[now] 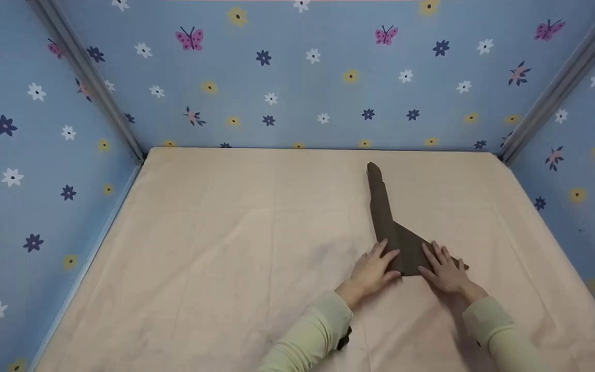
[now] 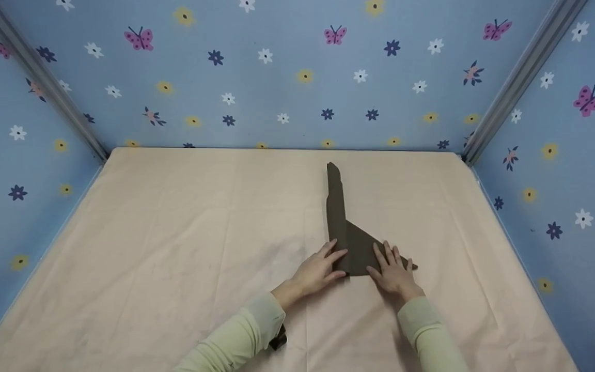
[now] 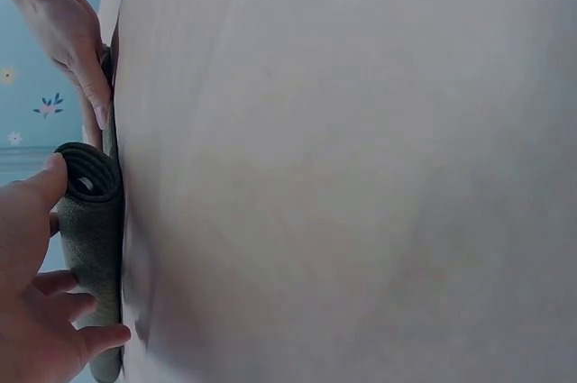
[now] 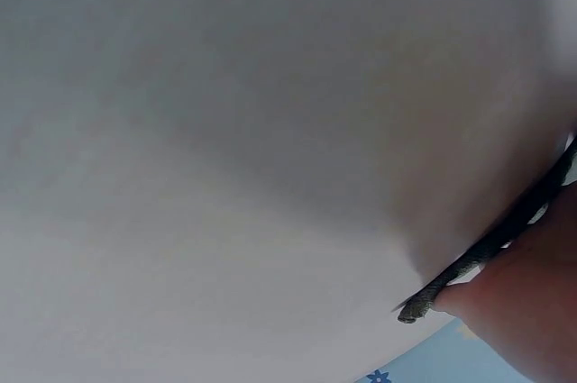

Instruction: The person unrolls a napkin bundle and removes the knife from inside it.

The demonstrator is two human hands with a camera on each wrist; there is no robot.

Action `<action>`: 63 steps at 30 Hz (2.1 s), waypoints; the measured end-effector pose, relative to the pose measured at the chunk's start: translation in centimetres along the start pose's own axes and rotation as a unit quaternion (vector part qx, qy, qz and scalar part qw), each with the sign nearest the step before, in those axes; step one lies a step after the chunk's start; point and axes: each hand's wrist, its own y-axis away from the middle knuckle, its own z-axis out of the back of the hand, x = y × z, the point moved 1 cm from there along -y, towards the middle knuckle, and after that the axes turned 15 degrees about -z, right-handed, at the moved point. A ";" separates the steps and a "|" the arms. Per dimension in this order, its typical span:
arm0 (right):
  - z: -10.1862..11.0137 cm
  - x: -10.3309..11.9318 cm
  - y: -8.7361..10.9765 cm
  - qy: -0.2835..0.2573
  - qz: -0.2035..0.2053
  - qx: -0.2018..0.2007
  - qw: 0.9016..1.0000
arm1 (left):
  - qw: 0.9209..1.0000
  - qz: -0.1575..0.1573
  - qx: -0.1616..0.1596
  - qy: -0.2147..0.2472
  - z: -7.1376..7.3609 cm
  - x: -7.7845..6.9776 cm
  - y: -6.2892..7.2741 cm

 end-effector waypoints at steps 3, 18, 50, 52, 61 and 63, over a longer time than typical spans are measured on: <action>0.0 -0.1 0.0 0.002 -0.001 0.003 1.000 | 1.000 0.000 0.010 -0.017 0.0 -0.1 -0.1; -0.1 -0.2 -0.2 0.009 -0.003 -0.006 1.000 | 0.999 0.016 0.027 -0.029 0.3 -0.8 -1.3; -0.4 -0.4 -0.2 0.009 0.001 -0.024 1.000 | 0.993 0.085 0.029 -0.075 -0.2 -1.6 -4.8; -0.4 -0.4 -0.3 0.007 0.000 -0.023 1.000 | 0.993 0.083 0.028 -0.078 -0.1 -1.6 -4.9; -0.4 -0.4 -0.2 0.009 -0.002 -0.017 1.000 | 0.991 0.075 0.053 -0.102 -0.4 -2.0 -5.1; -0.3 -0.3 -0.2 0.006 0.000 -0.018 1.000 | 0.990 0.075 0.061 -0.104 -0.6 -2.0 -5.1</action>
